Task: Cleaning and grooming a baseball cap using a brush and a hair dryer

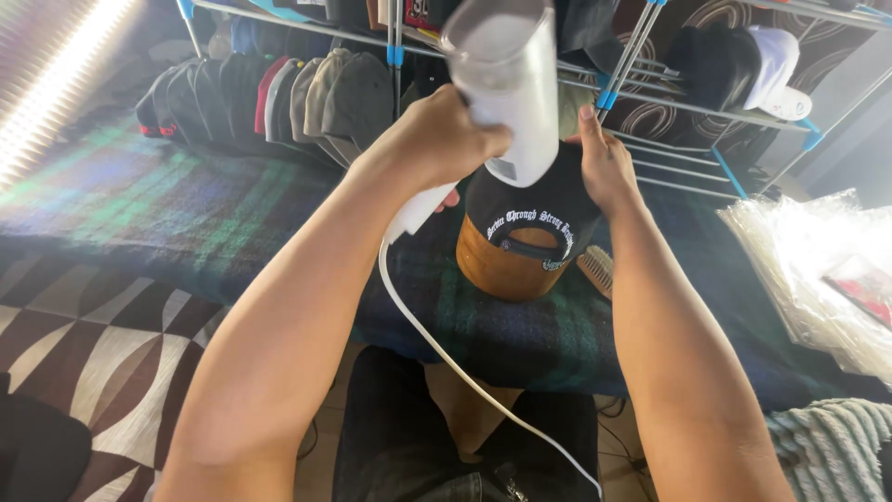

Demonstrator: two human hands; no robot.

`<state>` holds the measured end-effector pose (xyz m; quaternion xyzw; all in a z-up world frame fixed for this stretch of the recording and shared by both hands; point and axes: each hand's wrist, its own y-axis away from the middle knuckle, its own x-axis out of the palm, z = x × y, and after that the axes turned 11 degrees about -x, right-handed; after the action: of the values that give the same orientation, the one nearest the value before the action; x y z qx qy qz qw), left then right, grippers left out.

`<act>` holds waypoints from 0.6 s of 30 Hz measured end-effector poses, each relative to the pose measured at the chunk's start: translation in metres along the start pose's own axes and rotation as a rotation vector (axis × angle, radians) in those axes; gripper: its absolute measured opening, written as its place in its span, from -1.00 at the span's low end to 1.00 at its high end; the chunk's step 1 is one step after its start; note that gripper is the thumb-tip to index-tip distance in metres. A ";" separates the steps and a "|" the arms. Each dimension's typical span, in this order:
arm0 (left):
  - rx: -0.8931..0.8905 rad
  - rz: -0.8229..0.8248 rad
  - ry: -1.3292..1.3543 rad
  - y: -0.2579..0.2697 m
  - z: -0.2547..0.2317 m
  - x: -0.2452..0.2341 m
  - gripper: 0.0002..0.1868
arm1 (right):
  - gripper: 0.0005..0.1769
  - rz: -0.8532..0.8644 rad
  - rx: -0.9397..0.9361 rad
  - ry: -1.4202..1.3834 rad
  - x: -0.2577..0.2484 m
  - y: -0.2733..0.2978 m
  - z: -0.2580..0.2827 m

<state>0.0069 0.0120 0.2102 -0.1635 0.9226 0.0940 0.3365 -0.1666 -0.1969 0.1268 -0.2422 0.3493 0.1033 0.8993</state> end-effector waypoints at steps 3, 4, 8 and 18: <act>-0.082 0.060 -0.097 0.003 -0.031 0.000 -0.50 | 0.18 -0.015 0.045 -0.035 -0.001 0.001 0.003; -0.087 0.062 -0.097 -0.004 -0.036 0.002 -0.50 | 0.18 -0.011 0.048 -0.036 -0.001 -0.001 0.000; -0.106 -0.026 -0.319 -0.036 -0.049 0.005 -0.47 | 0.11 -0.052 0.038 -0.034 0.004 -0.009 -0.012; -0.267 0.107 -0.138 -0.091 -0.002 -0.026 -0.25 | -0.03 -0.051 0.111 -0.083 0.006 -0.010 -0.010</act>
<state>0.0573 -0.0667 0.2229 -0.1506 0.8839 0.2448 0.3691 -0.1644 -0.2108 0.1199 -0.1962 0.3105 0.0708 0.9274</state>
